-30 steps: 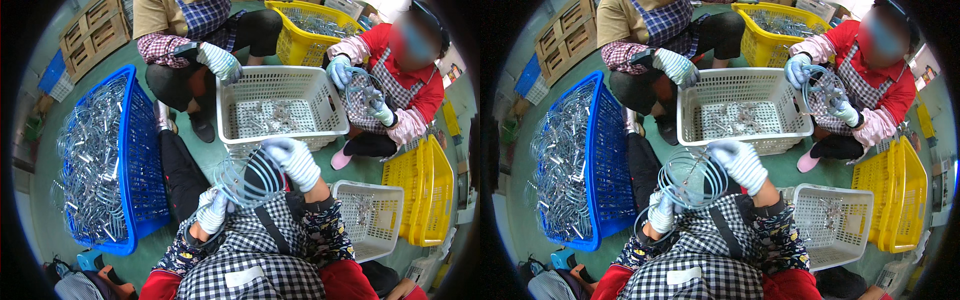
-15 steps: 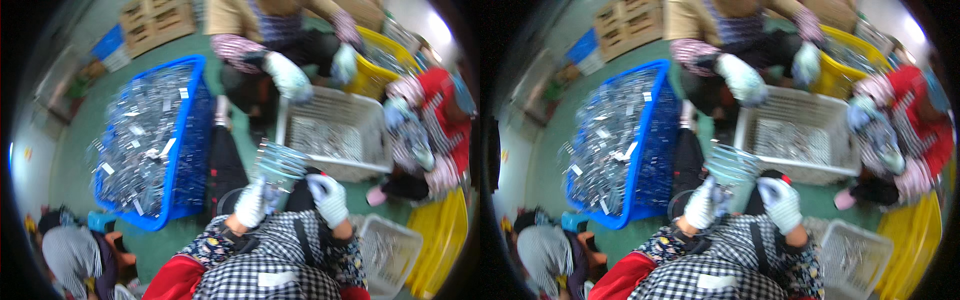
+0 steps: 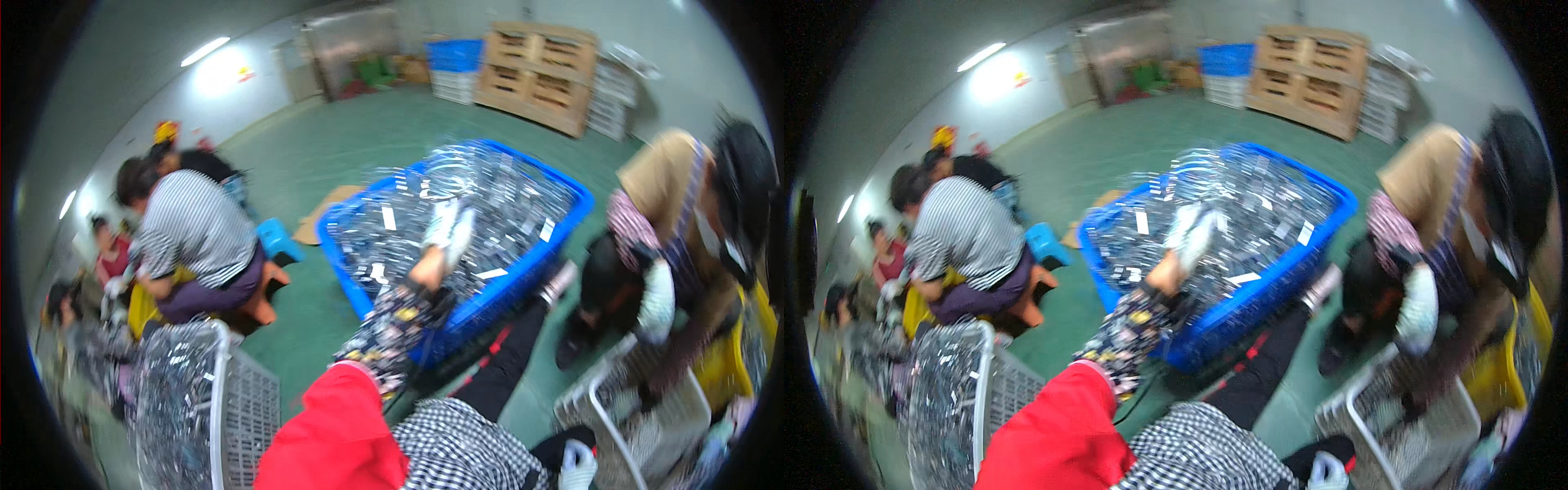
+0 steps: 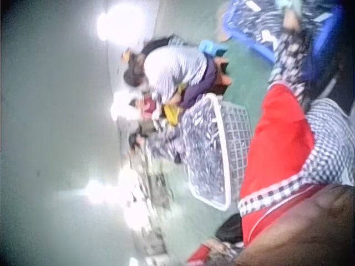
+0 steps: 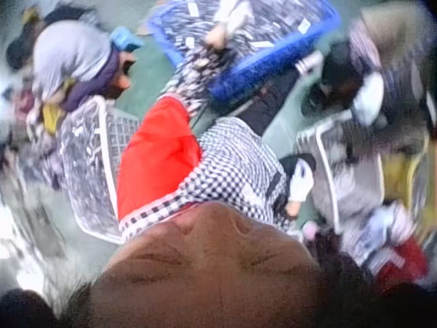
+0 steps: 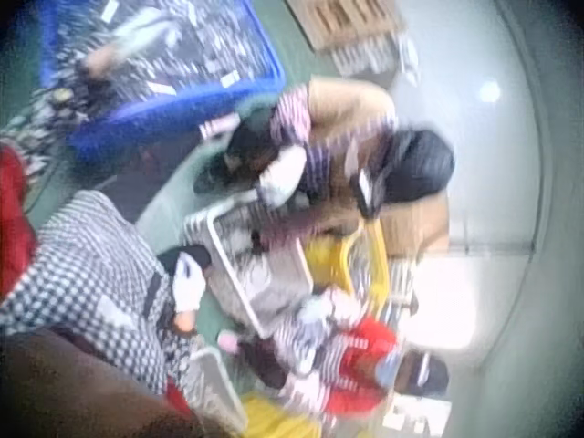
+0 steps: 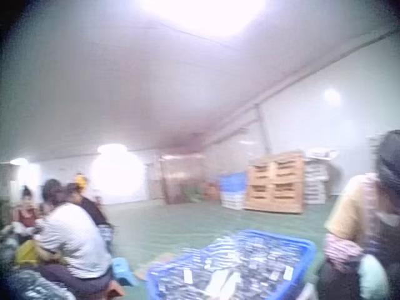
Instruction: Assembling metal wire coils into mounting brackets and placing them into baskets.
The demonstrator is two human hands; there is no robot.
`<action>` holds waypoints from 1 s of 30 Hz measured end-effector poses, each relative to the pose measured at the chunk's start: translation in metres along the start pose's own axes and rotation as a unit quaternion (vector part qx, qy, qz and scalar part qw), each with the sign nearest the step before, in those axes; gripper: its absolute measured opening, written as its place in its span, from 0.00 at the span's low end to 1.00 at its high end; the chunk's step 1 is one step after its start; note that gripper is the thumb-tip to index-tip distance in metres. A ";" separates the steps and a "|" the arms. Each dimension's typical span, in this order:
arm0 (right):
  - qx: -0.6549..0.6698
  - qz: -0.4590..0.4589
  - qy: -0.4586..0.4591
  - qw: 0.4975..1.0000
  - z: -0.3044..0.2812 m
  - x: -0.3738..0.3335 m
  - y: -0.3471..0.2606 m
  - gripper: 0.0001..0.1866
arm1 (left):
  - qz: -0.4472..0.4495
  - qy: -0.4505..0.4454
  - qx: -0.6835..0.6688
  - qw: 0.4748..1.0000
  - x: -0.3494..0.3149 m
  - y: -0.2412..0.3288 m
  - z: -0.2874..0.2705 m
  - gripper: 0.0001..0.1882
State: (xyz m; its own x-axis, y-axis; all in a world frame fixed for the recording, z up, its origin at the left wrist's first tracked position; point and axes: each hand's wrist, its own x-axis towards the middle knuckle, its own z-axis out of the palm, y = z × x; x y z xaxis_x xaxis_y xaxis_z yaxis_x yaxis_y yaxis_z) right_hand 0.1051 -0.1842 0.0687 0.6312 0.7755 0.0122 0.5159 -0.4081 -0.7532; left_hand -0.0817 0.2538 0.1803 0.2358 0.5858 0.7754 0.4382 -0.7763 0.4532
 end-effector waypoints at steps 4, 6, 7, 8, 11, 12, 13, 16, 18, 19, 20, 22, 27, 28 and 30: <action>-0.008 -0.006 -0.056 0.998 0.016 0.004 -0.002 0.14 | -0.337 -0.073 0.034 0.938 0.067 -0.127 0.025 0.23; -0.031 0.009 -0.069 0.997 0.011 0.005 -0.009 0.14 | -0.434 -0.082 0.105 0.891 0.092 -0.087 0.032 0.23; -0.031 -0.011 -0.098 0.995 0.016 0.009 -0.014 0.15 | -0.493 -0.028 0.090 0.865 0.093 -0.105 0.013 0.22; -0.028 -0.020 -0.117 0.993 0.019 0.013 -0.018 0.15 | -0.431 -0.127 0.152 0.880 0.090 -0.113 0.005 0.21; -0.070 -0.035 -0.127 0.989 0.020 0.024 -0.025 0.15 | -0.364 -0.293 0.196 0.862 0.094 -0.101 -0.004 0.19; -0.076 -0.039 -0.126 0.988 0.019 0.028 -0.026 0.15 | -0.345 -0.245 0.218 0.879 0.090 -0.092 -0.001 0.19; -0.053 -0.036 -0.141 0.988 0.023 0.035 -0.021 0.15 | -0.333 -0.194 0.253 0.887 0.080 -0.079 -0.008 0.19; -0.043 -0.048 -0.133 0.989 0.027 0.046 -0.024 0.14 | -0.181 -0.082 0.120 0.973 0.041 -0.018 -0.046 0.16; -0.051 -0.077 -0.132 0.987 0.037 0.056 -0.033 0.14 | -0.060 0.058 -0.051 0.995 -0.019 -0.010 -0.038 0.12; -0.026 -0.083 -0.127 0.988 0.041 0.062 -0.038 0.14 | -0.086 -0.004 -0.089 0.992 -0.042 0.024 -0.038 0.12; 0.001 -0.087 -0.122 0.989 0.045 0.065 -0.043 0.14 | -0.081 -0.070 -0.100 0.989 -0.063 0.056 -0.042 0.12; 0.071 -0.079 -0.135 0.985 0.054 0.065 -0.077 0.14 | -0.095 -0.274 -0.039 0.956 -0.098 0.091 -0.043 0.10; 0.000 -0.239 -0.135 0.962 0.056 0.051 -0.140 0.14 | -0.005 -0.398 -0.098 0.912 -0.139 0.122 -0.007 0.12; 0.044 -0.186 -0.118 0.974 0.071 0.061 -0.122 0.10 | 0.012 -0.361 -0.079 0.929 -0.139 0.116 -0.001 0.15; 0.009 -0.197 -0.135 0.971 0.067 0.060 -0.127 0.10 | -0.027 -0.338 -0.099 0.935 -0.144 0.105 -0.017 0.15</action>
State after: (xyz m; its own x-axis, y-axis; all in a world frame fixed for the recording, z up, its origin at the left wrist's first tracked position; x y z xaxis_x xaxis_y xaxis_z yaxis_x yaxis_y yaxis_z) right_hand 0.0379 -0.0536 0.1210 0.2102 0.9688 0.1313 0.6751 -0.0467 -0.7362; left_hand -0.0846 0.0839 0.1239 0.7423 0.5869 0.3232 0.3123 -0.7299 0.6080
